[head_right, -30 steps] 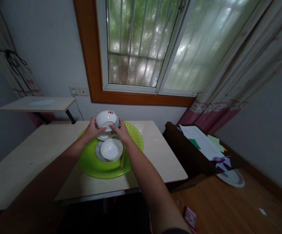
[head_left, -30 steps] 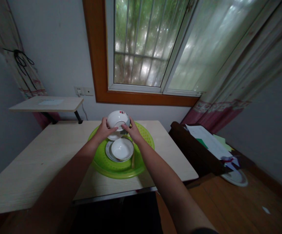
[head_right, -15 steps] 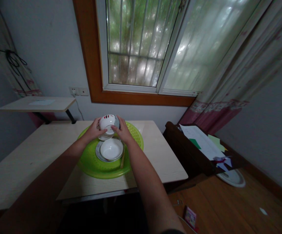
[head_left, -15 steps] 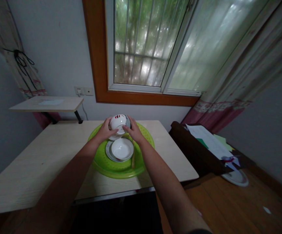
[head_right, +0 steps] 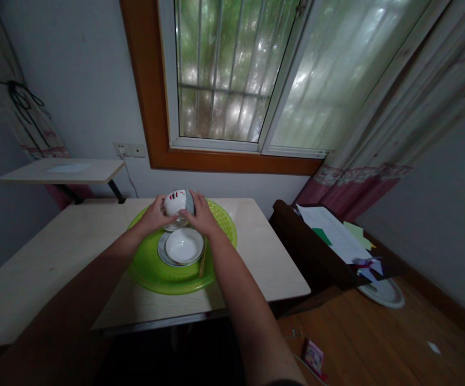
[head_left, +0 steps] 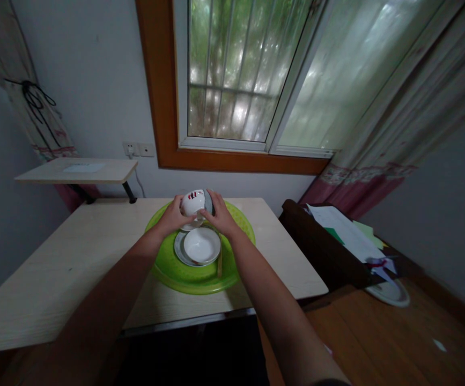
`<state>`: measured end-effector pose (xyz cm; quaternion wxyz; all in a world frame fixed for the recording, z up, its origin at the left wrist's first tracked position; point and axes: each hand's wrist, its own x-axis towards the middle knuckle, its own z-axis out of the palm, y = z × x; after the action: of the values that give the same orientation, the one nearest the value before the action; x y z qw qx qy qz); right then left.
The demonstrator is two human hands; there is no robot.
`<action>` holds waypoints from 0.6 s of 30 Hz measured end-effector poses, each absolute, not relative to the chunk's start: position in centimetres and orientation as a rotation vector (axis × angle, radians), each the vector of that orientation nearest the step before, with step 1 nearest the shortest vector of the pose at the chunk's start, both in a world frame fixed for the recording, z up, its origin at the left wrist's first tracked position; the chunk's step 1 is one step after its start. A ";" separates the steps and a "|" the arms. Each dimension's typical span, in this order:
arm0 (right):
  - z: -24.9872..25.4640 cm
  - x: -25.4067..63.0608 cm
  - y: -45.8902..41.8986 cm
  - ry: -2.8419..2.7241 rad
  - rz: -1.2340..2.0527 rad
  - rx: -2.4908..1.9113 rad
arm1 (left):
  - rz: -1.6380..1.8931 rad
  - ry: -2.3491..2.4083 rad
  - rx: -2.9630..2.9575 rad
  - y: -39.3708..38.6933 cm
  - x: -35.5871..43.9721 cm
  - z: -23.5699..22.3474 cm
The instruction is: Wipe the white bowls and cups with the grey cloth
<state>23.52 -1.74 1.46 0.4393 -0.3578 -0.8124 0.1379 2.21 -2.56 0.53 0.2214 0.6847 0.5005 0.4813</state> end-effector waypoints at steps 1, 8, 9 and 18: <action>1.6 23.4 -2.0 -2.022 0.310 -0.899 | 1.328 1.374 1.905 -2.6 2.3 0.6; 3.1 22.0 -3.6 -2.145 0.039 -0.824 | 1.255 1.428 2.069 -3.1 2.7 0.9; 3.3 21.8 -3.8 -2.175 0.016 -0.813 | 1.250 1.444 2.093 -3.3 2.8 1.1; 2.9 21.4 -3.4 -2.065 0.068 -0.848 | 1.251 1.441 2.097 -3.3 2.7 1.4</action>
<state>21.41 -3.38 2.87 0.4387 -0.3412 -0.8309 0.0272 2.65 -3.31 1.40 0.1524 0.7309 0.5024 0.4362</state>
